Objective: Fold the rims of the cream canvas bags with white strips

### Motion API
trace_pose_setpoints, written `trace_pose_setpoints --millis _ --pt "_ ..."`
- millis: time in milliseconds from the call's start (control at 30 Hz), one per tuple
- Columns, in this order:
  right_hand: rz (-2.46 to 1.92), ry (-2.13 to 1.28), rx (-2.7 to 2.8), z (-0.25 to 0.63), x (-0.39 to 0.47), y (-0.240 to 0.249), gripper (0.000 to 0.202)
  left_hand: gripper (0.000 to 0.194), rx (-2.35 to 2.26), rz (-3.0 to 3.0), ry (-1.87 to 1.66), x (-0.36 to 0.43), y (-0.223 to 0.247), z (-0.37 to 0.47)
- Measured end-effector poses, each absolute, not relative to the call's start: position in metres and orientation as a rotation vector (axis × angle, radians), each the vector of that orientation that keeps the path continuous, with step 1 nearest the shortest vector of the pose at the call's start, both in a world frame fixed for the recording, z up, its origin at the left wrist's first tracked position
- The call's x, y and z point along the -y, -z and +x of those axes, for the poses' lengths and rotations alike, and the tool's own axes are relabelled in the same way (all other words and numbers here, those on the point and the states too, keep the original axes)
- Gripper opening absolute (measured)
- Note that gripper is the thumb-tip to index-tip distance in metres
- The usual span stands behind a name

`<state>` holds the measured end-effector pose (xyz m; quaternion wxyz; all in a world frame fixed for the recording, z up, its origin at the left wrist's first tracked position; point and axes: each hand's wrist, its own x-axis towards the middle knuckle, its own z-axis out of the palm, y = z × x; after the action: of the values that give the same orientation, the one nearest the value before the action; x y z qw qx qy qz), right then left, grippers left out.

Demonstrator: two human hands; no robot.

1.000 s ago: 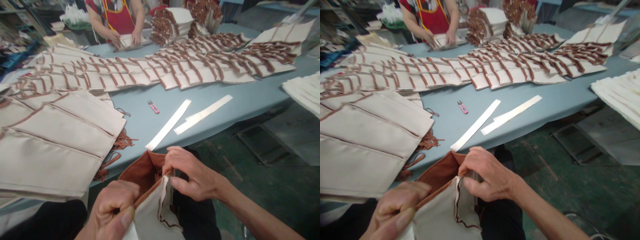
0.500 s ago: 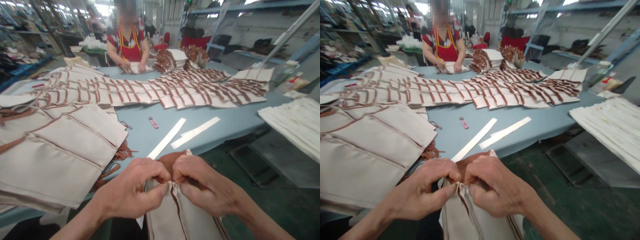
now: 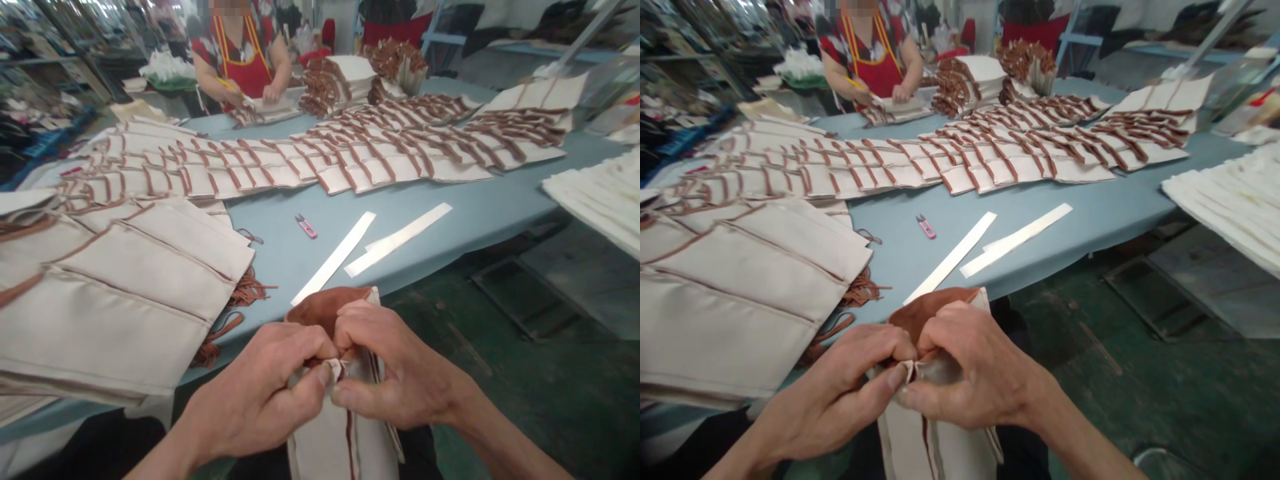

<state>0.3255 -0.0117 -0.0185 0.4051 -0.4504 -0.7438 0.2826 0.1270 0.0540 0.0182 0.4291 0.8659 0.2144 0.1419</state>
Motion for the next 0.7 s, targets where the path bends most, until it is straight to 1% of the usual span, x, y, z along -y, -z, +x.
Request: trace_pose_setpoints --millis 200,400,467,600,700 --pt "-1.052 -0.766 1.852 0.330 0.013 0.027 0.025 0.025 -0.567 1.777 -0.329 -0.051 -0.004 0.130" --pt "-1.027 -0.838 1.818 0.328 0.015 0.028 0.019 0.025 -0.611 1.712 -0.300 -0.049 -0.002 0.129" --pt "-1.057 -0.793 1.806 0.323 0.015 0.025 0.020 0.024 -0.624 1.714 -0.278 -0.050 -0.006 0.129" --pt "-1.182 -0.590 1.785 0.312 0.014 0.019 0.024 0.021 -0.631 1.755 -0.272 -0.051 -0.013 0.126" --pt "-1.183 -0.610 1.813 0.312 0.014 0.016 0.025 0.014 -0.591 1.705 -0.264 -0.052 -0.011 0.121"
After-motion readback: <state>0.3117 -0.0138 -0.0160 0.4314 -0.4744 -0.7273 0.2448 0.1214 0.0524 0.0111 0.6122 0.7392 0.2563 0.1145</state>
